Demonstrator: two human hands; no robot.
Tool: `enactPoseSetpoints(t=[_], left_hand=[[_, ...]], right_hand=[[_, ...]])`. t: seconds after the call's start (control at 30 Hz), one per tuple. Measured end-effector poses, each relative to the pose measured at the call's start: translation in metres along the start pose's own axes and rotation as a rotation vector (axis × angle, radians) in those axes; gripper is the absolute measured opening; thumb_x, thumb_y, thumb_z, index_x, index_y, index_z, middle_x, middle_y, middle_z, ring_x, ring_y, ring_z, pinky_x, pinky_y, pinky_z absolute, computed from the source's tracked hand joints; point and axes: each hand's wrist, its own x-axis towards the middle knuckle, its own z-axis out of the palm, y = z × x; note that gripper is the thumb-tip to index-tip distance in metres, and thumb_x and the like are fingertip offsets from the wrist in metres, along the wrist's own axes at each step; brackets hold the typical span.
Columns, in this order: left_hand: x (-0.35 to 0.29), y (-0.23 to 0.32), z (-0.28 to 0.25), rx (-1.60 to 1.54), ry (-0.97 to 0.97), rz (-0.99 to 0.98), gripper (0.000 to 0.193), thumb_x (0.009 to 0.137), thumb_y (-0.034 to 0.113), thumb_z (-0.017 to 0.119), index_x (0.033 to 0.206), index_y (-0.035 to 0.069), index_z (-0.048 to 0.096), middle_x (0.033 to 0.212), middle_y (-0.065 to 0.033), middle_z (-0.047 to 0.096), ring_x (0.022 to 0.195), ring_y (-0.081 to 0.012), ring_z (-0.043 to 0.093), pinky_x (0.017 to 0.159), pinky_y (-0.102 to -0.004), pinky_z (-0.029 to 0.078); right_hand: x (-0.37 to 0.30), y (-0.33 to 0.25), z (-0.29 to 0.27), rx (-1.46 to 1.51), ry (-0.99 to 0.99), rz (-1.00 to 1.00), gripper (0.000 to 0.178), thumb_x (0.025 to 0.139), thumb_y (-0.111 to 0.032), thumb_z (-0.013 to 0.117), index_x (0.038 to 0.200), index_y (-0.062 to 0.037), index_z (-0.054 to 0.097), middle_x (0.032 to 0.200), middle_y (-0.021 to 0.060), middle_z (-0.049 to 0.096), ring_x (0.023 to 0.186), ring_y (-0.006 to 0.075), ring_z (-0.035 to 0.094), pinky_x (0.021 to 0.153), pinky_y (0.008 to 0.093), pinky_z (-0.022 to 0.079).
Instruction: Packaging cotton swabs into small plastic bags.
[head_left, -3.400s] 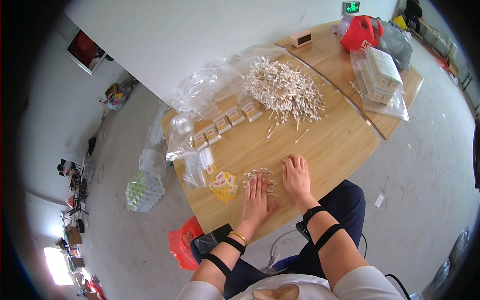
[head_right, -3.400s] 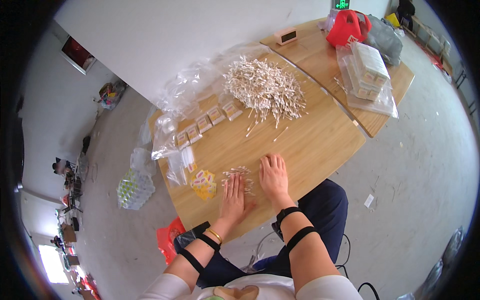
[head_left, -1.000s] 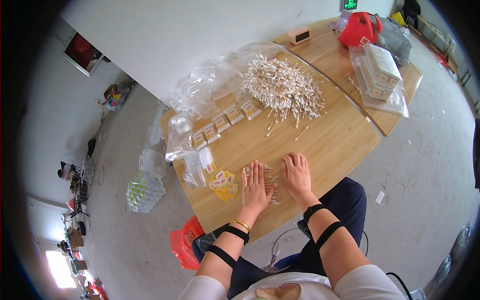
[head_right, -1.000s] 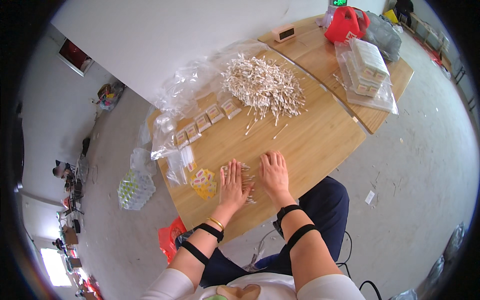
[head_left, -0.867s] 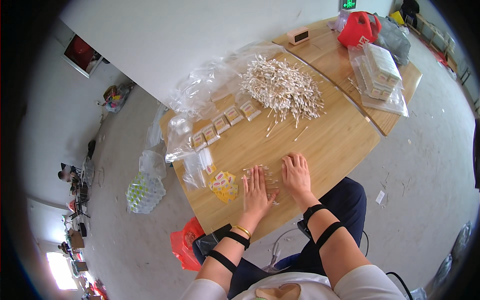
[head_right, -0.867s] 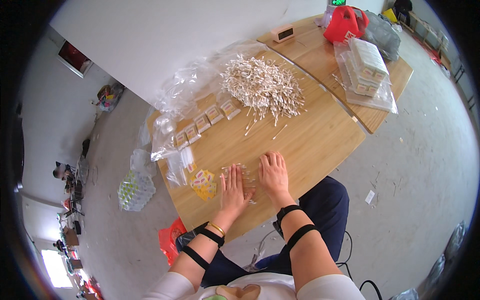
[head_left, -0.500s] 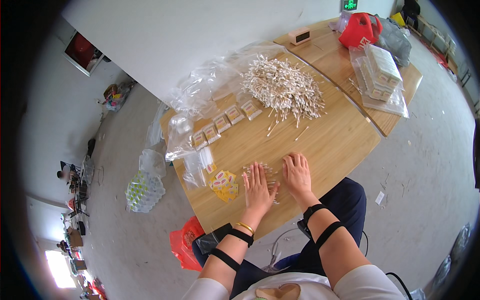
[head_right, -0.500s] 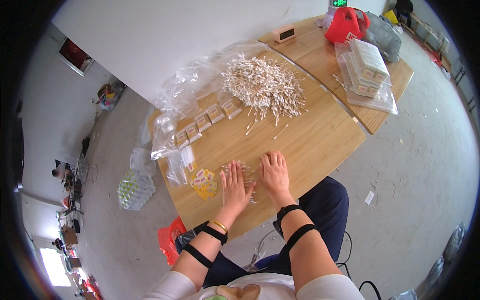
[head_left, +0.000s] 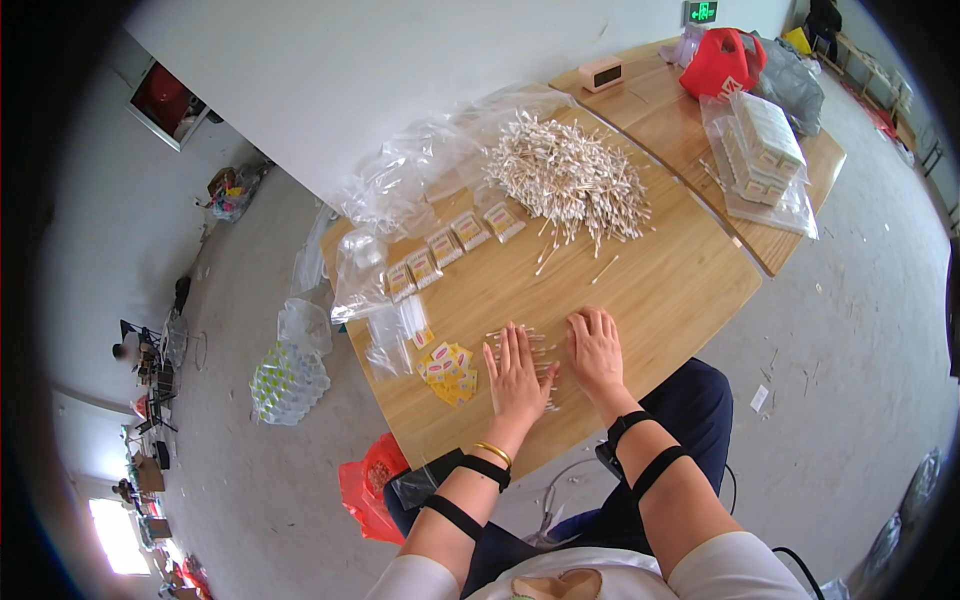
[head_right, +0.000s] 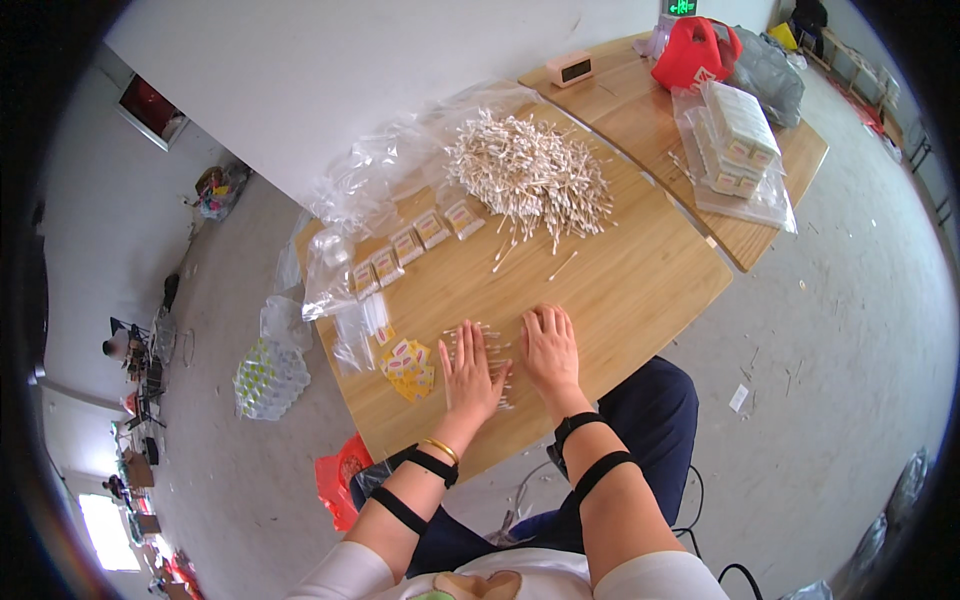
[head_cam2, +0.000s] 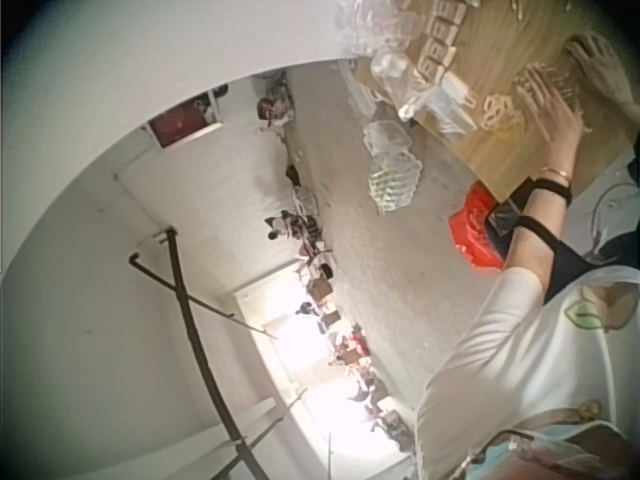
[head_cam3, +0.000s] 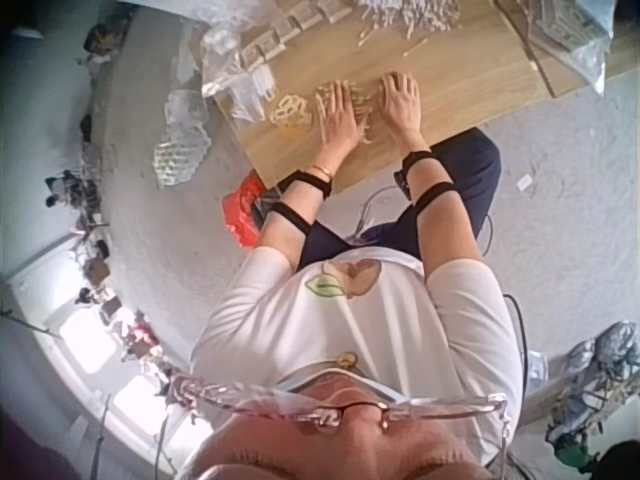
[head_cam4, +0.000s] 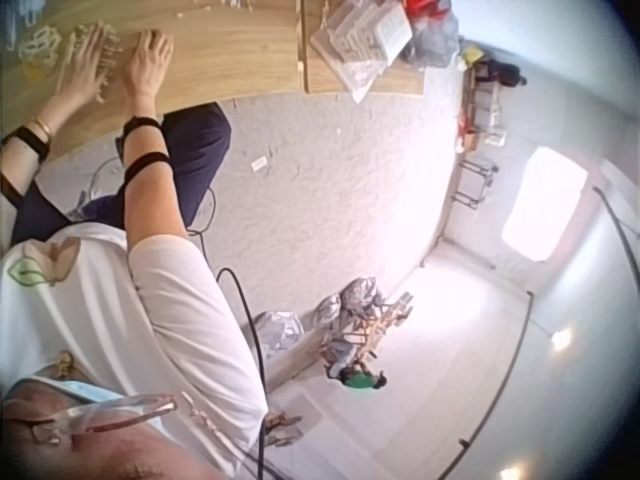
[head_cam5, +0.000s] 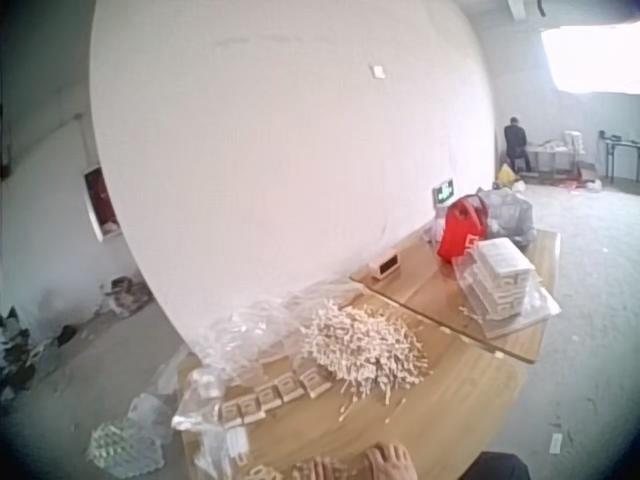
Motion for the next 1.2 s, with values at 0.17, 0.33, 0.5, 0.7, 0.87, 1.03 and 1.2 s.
enactPoseSetpoints(t=[0.17, 0.33, 0.5, 0.7, 0.87, 1.03, 1.2], left_hand=[[0.015, -0.004, 0.003, 0.027, 0.007, -0.003, 0.086, 0.1, 0.058, 0.035, 0.155, -0.005, 0.016, 0.164, -0.02, 0.016, 0.154, -0.0282, 0.008, 0.122, -0.0549, -0.002], [0.023, -0.008, 0.002, 0.045, 0.014, -0.014, 0.085, 0.101, 0.059, 0.032, 0.156, -0.003, 0.015, 0.164, -0.0178, 0.016, 0.154, -0.0267, 0.008, 0.121, -0.0567, -0.004], [0.021, -0.003, -0.013, 0.004, -0.048, 0.001, 0.084, 0.101, 0.06, 0.03, 0.156, -0.002, 0.015, 0.164, -0.0154, 0.021, 0.153, -0.0259, 0.013, 0.121, -0.0573, -0.005], [0.006, -0.011, -0.016, -0.016, -0.051, 0.092, 0.084, 0.101, 0.061, 0.028, 0.157, -0.001, 0.016, 0.163, -0.0161, 0.023, 0.152, -0.0277, 0.016, 0.121, -0.057, -0.004], [0.009, -0.025, -0.003, -0.167, -0.007, 0.134, 0.086, 0.1, 0.062, 0.027, 0.157, 0.0, 0.013, 0.164, -0.0171, 0.017, 0.153, -0.0299, 0.013, 0.122, -0.0546, -0.002], [0.014, -0.035, -0.004, -0.19, -0.011, 0.215, 0.088, 0.099, 0.062, 0.031, 0.158, 0.0, 0.009, 0.165, -0.0179, 0.013, 0.154, -0.0301, 0.009, 0.123, -0.0525, 0.001], [0.002, -0.038, -0.008, 0.012, -0.055, 0.296, 0.091, 0.097, 0.063, 0.037, 0.158, 0.001, 0.011, 0.165, -0.0174, 0.012, 0.154, -0.0294, 0.008, 0.123, -0.0536, 0.002]], right_hand=[[0.0, -0.002, -0.001, -0.003, 0.003, -0.003, 0.025, 0.092, -0.019, 0.056, 0.114, -0.0067, 0.059, 0.12, 0.0132, 0.054, 0.124, 0.0352, 0.047, 0.111, 0.0454, 0.036], [0.0, -0.004, -0.002, 0.006, -0.007, -0.018, 0.025, 0.092, -0.018, 0.057, 0.114, -0.0059, 0.059, 0.12, 0.0132, 0.054, 0.124, 0.0347, 0.048, 0.112, 0.0454, 0.036], [0.0, 0.001, -0.003, -0.008, 0.007, -0.008, 0.026, 0.09, -0.017, 0.058, 0.114, -0.0055, 0.059, 0.12, 0.0134, 0.054, 0.123, 0.0347, 0.048, 0.111, 0.0451, 0.036], [0.0, 0.0, -0.003, 0.01, -0.002, -0.005, 0.025, 0.089, -0.015, 0.06, 0.113, -0.006, 0.059, 0.12, 0.0136, 0.054, 0.124, 0.0349, 0.048, 0.111, 0.0451, 0.036], [0.001, -0.004, -0.001, 0.009, 0.0, -0.004, 0.026, 0.089, -0.014, 0.06, 0.113, -0.0063, 0.059, 0.121, 0.0134, 0.054, 0.123, 0.0351, 0.048, 0.11, 0.045, 0.037], [0.001, -0.003, -0.005, 0.039, -0.014, 0.024, 0.025, 0.089, -0.014, 0.059, 0.113, -0.0059, 0.059, 0.12, 0.0124, 0.055, 0.123, 0.0347, 0.048, 0.109, 0.0451, 0.038], [0.0, -0.008, -0.003, 0.036, -0.004, 0.005, 0.024, 0.09, -0.013, 0.058, 0.113, -0.0059, 0.06, 0.119, 0.0126, 0.055, 0.122, 0.0345, 0.049, 0.108, 0.0454, 0.038]])
